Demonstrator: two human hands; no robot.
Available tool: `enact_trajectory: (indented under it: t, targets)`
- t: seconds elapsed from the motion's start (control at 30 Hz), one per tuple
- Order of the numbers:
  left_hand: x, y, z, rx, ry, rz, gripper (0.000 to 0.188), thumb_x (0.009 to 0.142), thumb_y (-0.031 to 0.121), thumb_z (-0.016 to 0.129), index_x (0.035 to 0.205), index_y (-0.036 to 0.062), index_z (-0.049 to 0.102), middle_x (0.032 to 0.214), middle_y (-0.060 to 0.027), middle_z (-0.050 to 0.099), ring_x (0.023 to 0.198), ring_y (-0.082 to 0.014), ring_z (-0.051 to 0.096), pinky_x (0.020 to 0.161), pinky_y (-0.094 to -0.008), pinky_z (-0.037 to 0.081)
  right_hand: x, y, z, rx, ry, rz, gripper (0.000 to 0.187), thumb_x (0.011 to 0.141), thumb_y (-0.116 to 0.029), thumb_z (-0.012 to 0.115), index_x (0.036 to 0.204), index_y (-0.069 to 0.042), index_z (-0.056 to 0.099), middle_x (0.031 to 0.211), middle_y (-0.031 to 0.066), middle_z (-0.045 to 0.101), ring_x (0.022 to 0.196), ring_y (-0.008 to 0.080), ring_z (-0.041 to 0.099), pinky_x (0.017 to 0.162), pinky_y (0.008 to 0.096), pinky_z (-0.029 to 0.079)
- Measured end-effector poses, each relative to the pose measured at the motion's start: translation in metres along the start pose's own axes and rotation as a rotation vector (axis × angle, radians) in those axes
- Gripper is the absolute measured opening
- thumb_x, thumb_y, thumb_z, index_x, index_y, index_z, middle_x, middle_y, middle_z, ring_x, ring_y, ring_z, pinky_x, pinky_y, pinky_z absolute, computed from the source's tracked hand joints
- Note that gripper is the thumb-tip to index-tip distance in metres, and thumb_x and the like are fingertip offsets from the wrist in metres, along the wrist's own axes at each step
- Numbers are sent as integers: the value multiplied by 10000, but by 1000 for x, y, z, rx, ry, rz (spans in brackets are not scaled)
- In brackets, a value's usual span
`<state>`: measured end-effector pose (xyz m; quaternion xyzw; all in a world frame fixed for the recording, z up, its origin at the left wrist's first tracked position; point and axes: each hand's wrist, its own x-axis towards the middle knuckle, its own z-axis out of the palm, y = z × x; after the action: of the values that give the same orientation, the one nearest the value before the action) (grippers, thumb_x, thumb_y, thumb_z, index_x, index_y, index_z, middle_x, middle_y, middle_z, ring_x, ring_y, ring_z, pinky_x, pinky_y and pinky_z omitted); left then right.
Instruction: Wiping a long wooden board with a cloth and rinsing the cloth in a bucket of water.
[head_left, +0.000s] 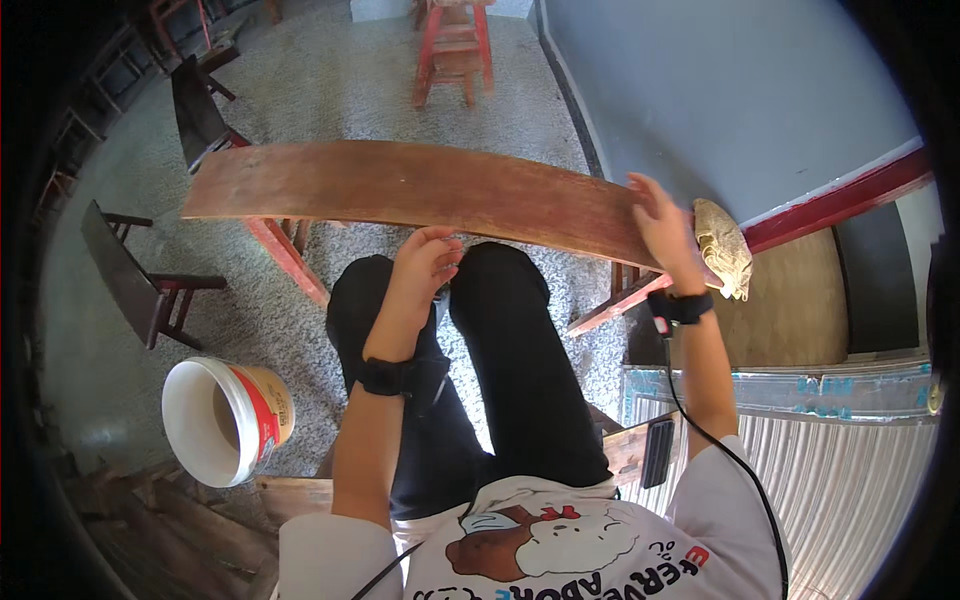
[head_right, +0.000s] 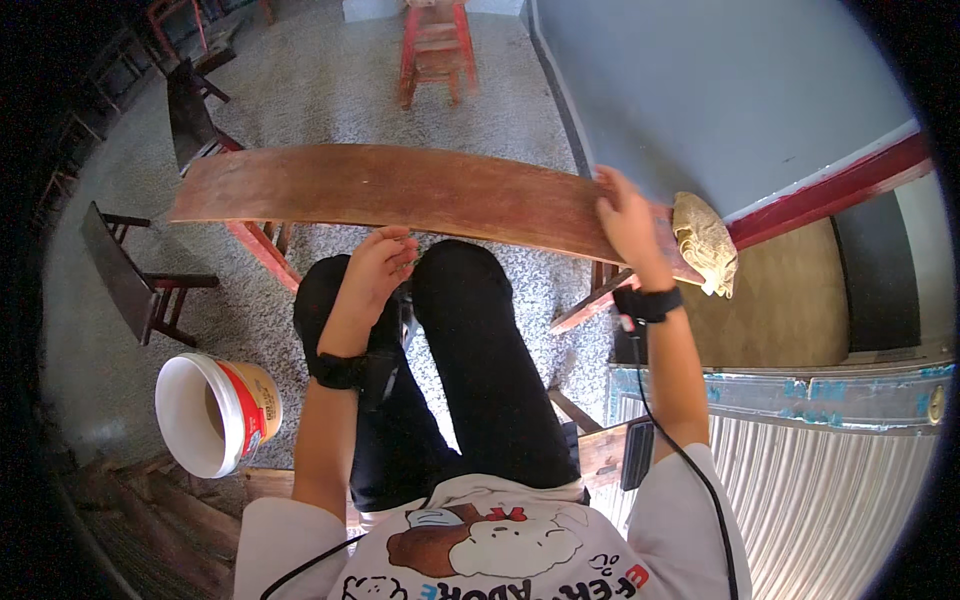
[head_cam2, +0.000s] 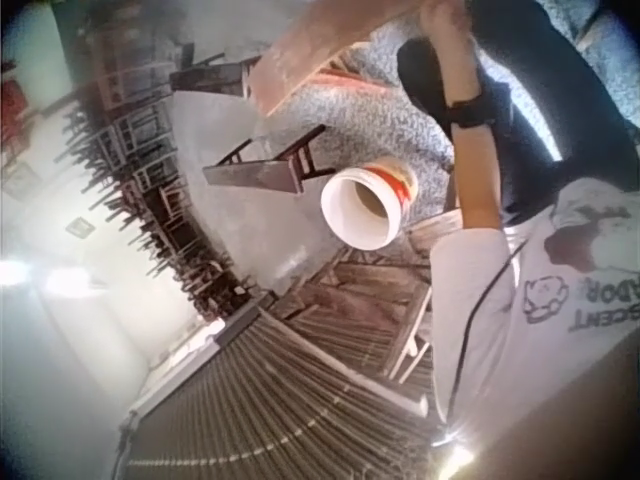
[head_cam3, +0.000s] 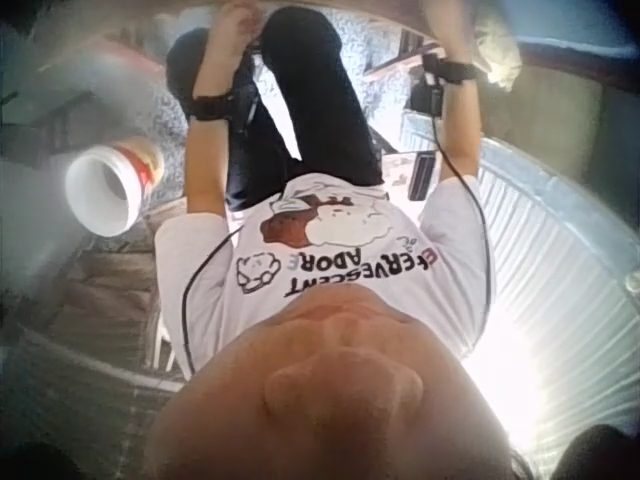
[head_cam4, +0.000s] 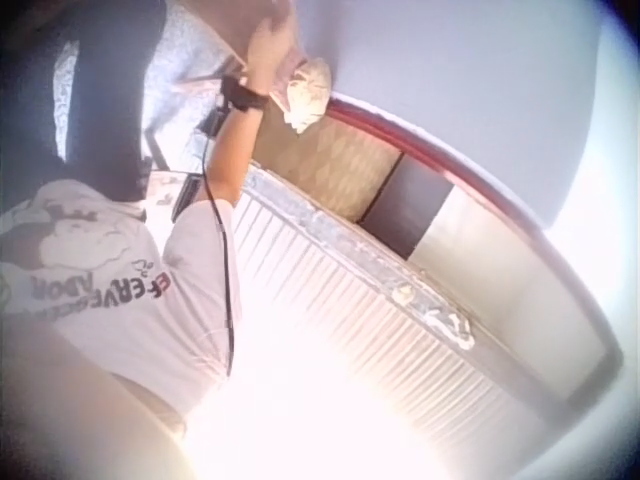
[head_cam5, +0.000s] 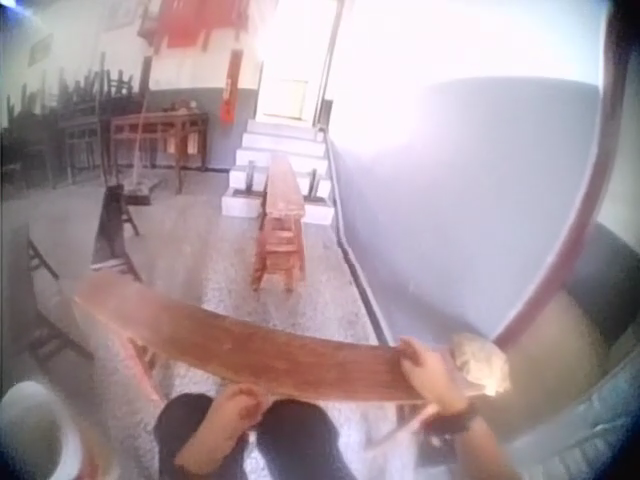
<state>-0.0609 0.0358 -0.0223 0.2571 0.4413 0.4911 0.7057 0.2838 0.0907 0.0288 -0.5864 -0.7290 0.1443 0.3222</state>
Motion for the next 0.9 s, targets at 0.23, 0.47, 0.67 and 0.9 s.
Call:
enact_trajectory:
  t: [0.23, 0.47, 0.67, 0.9]
  targets:
    - [-6, 6, -1, -71, 76, 49, 316, 841, 122, 518, 1142, 53, 451, 1044, -100, 567, 905, -179, 559, 781, -289, 447, -46, 69, -72, -706, 242, 175, 756, 709, -302, 704, 1345, -119, 339, 1350, 212, 347, 1252, 379, 320, 1023, 449, 278]
    - [-11, 12, -25, -90, -2, 37, 301, 847, 112, 518, 1140, 56, 475, 1030, -74, 560, 914, -167, 546, 791, -282, 447, -57, 116, -97, -833, 24, 214, 883, 682, -506, 678, 1383, -148, 277, 1432, 167, 240, 1311, 365, 225, 1051, 489, 214]
    - [-12, 14, -17, -37, -11, 6, 293, 848, 120, 527, 1133, 60, 484, 1039, -72, 550, 939, -164, 534, 810, -286, 438, -47, 127, -115, -820, 14, 285, 720, 724, -436, 638, 1357, -282, 329, 1401, 92, 321, 1273, 336, 302, 980, 494, 337]
    - [-6, 15, -6, -26, -5, 1, 249, 855, 121, 495, 1097, 64, 494, 1000, -56, 565, 898, -147, 538, 791, -280, 430, -50, 178, -135, -234, 377, 392, 349, 779, -281, 582, 1067, -88, 618, 912, 100, 652, 827, 320, 603, 792, 357, 464]
